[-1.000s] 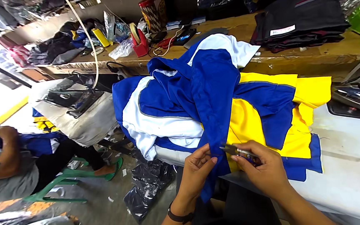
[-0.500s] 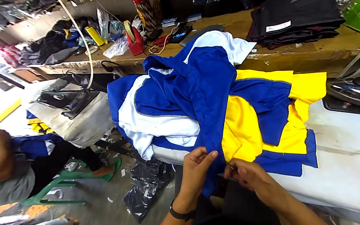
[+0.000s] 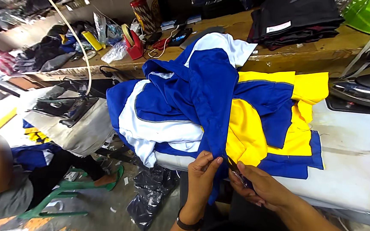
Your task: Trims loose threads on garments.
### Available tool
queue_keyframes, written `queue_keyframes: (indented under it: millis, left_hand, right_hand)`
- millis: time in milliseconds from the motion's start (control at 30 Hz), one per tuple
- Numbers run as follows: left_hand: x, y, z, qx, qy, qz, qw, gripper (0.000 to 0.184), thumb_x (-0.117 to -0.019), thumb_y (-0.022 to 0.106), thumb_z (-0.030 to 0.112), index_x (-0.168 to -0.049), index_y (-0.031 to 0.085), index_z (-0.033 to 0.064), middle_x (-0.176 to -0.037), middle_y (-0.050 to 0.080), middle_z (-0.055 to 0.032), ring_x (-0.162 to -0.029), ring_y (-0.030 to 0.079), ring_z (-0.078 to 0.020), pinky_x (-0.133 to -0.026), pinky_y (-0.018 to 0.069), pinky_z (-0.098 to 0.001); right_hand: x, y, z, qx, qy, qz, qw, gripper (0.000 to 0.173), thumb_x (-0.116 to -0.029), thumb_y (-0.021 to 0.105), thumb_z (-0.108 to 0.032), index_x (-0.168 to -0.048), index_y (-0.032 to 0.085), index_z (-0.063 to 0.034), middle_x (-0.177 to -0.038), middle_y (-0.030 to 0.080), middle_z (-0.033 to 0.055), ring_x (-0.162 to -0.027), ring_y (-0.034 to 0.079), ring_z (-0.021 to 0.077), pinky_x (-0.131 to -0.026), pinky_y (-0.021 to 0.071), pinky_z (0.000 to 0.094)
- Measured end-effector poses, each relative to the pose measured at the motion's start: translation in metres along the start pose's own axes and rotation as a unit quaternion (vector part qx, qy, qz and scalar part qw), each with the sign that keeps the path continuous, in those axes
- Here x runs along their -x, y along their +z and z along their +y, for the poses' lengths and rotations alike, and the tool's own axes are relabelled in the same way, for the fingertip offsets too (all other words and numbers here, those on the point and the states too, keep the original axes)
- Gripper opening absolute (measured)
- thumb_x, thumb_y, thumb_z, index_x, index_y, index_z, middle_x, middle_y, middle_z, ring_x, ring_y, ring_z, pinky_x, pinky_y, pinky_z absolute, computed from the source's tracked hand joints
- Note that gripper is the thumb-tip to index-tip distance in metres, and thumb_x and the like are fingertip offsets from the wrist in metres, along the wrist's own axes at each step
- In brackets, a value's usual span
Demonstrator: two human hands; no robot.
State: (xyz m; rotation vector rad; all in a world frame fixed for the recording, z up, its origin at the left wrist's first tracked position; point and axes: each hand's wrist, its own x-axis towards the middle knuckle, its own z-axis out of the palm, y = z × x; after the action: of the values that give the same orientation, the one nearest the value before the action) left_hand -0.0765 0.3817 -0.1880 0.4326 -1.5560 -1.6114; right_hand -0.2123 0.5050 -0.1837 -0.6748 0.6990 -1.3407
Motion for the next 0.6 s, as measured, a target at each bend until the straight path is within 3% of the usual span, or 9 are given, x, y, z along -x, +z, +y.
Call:
queue_keyframes:
  millis: [367,433,533,600]
  left_hand:
    - [0.0,0.002,-0.005,-0.031,0.044,0.007,0.999,0.009,-0.0938,0.068,0.003,-0.093,0.077,0.0007,-0.089,0.067,0.0002,-0.085,0.063,-0.0045,-0.078,0.0535,-0.0187]
    - [0.0,0.004,-0.008,-0.039,0.064,0.014,0.997,0.008,-0.0941,0.069,0.006,-0.092,0.076,0.002,-0.087,0.065,0.0017,-0.084,0.06,-0.0033,-0.076,0.0513,-0.0175]
    - [0.0,0.006,-0.01,-0.025,0.072,0.013,0.997,0.01,-0.0953,0.069,0.01,-0.091,0.076,0.0039,-0.084,0.062,0.0033,-0.082,0.058,-0.002,-0.075,0.0496,-0.0166]
    - [0.0,0.008,-0.009,0.0,0.059,0.009,0.998,0.012,-0.0961,0.069,0.012,-0.091,0.076,0.0039,-0.086,0.065,0.0023,-0.084,0.06,-0.0026,-0.077,0.0508,-0.0179]
  right_hand:
    - [-0.001,0.001,-0.003,0.022,0.013,0.027,0.999,0.043,-0.1082,0.04,-0.051,-0.085,0.055,-0.0192,-0.06,0.04,-0.0128,-0.041,0.032,-0.0068,-0.037,0.0277,0.0091]
    - [0.0,0.003,-0.005,-0.032,0.034,0.023,0.999,0.044,-0.1083,0.039,-0.051,-0.085,0.056,-0.0177,-0.06,0.041,-0.0116,-0.04,0.033,-0.0062,-0.036,0.0292,0.0093]
    - [0.0,0.0,-0.008,-0.198,0.08,-0.06,0.975,0.047,-0.1047,0.045,-0.057,-0.087,0.058,-0.0152,-0.06,0.043,-0.0093,-0.039,0.039,-0.004,-0.037,0.0366,0.0112]
    - [-0.003,0.0,-0.006,-0.172,0.056,-0.059,0.982,0.046,-0.1042,0.047,-0.056,-0.086,0.058,-0.0156,-0.06,0.043,-0.01,-0.04,0.039,-0.0045,-0.037,0.0359,0.0108]
